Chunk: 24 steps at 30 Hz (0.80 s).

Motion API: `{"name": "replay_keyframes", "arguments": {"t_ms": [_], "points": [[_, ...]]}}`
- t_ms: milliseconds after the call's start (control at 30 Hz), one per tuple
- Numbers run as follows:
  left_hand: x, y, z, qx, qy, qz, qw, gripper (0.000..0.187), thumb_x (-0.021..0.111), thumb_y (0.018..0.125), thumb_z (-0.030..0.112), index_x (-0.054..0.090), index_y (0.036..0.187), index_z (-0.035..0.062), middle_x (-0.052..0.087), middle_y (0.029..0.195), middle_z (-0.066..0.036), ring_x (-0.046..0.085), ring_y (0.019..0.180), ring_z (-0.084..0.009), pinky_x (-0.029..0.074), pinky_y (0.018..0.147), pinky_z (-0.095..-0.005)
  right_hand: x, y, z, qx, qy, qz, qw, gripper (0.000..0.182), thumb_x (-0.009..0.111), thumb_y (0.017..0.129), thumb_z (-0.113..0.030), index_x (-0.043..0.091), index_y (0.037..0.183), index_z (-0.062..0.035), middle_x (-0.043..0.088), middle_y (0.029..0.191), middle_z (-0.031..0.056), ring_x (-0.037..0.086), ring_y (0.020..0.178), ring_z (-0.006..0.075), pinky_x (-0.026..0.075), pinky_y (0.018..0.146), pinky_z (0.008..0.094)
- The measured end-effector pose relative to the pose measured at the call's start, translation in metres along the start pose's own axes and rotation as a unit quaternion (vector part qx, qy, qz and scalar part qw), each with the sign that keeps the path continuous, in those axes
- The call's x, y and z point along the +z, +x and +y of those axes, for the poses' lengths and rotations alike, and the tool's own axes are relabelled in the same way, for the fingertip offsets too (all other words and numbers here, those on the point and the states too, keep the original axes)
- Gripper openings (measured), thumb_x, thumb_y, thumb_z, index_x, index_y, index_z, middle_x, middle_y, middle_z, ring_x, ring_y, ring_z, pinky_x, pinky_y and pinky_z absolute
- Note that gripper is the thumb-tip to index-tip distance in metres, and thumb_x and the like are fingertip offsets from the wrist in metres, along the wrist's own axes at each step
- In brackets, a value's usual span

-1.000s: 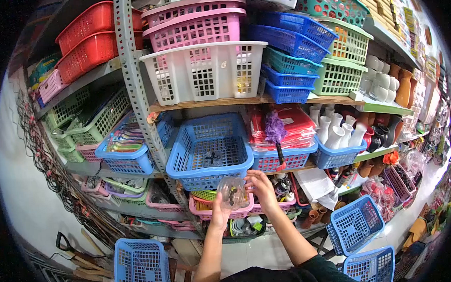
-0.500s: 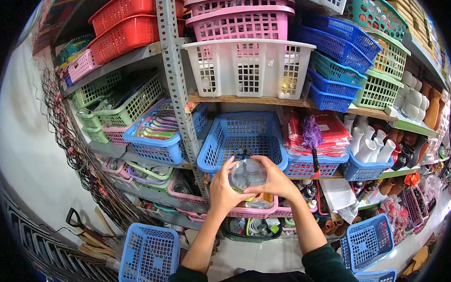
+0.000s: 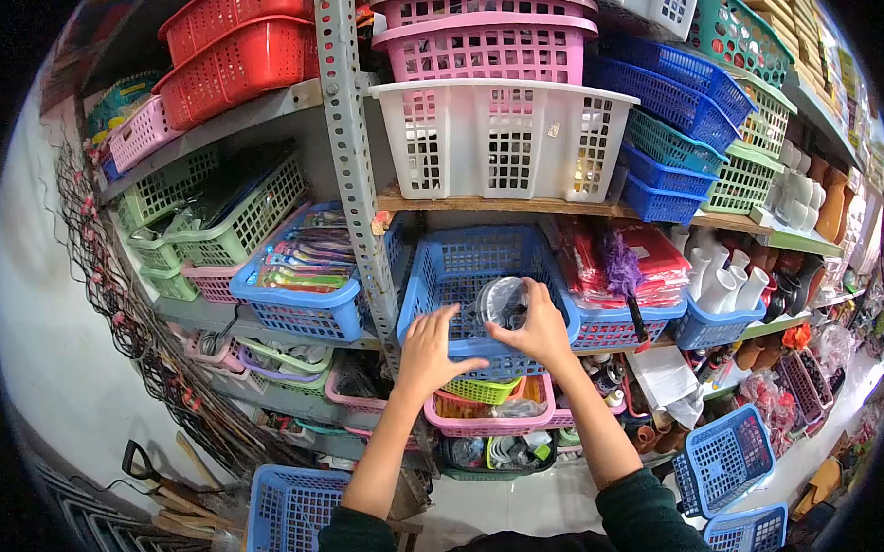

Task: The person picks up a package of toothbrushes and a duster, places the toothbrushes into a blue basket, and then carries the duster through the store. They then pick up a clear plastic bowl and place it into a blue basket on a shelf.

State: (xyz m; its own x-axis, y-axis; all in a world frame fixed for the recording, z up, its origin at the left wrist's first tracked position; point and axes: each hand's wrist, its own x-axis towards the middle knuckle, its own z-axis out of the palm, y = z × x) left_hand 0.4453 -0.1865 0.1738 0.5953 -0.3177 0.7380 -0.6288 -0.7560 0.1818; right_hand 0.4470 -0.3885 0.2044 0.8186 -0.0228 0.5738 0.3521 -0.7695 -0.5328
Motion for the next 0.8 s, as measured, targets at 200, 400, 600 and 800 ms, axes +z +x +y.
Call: {"name": "replay_keyframes", "arguments": {"t_ms": [200, 400, 600, 800], "points": [[0.021, -0.023, -0.015, 0.031, 0.075, -0.122, 0.989, 0.043, 0.077, 0.066, 0.034, 0.059, 0.095, 0.0073, 0.063, 0.089, -0.004, 0.061, 0.087, -0.0220, 0.048, 0.072, -0.0351, 0.014, -0.011, 0.011, 0.039, -0.047, 0.025, 0.998, 0.093, 0.076, 0.062, -0.050, 0.039, 0.126, 0.0076, 0.052, 0.113, 0.0220, 0.061, 0.094, 0.0389, 0.051, 0.079, 0.0429], [0.012, -0.051, 0.005, 0.058, 0.076, -0.091, 0.991, 0.032, 0.076, 0.067, 0.023, 0.056, 0.088, 0.0094, 0.059, 0.084, -0.003, 0.060, 0.081, -0.0205, 0.048, 0.068, -0.0334, 0.006, -0.032, 0.012, -0.004, -0.091, 0.008, 0.996, 0.097, 0.076, 0.060, -0.056, 0.042, 0.123, 0.0088, 0.053, 0.110, 0.0214, 0.063, 0.087, 0.0388, 0.053, 0.073, 0.0429], [0.005, -0.080, 0.022, 0.061, 0.073, -0.063, 0.993, 0.030, 0.073, 0.064, 0.016, 0.056, 0.088, 0.0096, 0.058, 0.083, -0.002, 0.058, 0.079, -0.0200, 0.046, 0.066, -0.0319, -0.008, -0.046, 0.015, -0.031, -0.089, -0.116, 0.989, 0.097, 0.076, 0.057, -0.061, 0.048, 0.120, 0.0070, 0.058, 0.107, 0.0214, 0.064, 0.088, 0.0376, 0.053, 0.076, 0.0436], [0.008, -0.096, 0.024, 0.057, 0.064, -0.047, 0.995, 0.025, 0.070, 0.064, 0.013, 0.061, 0.087, 0.0124, 0.058, 0.081, 0.001, 0.057, 0.078, -0.0178, 0.049, 0.066, -0.0311, -0.008, -0.037, 0.019, -0.084, -0.087, -0.219, 0.968, 0.092, 0.080, 0.056, -0.054, 0.051, 0.119, 0.0056, 0.060, 0.110, 0.0226, 0.062, 0.096, 0.0372, 0.051, 0.083, 0.0416]]}}
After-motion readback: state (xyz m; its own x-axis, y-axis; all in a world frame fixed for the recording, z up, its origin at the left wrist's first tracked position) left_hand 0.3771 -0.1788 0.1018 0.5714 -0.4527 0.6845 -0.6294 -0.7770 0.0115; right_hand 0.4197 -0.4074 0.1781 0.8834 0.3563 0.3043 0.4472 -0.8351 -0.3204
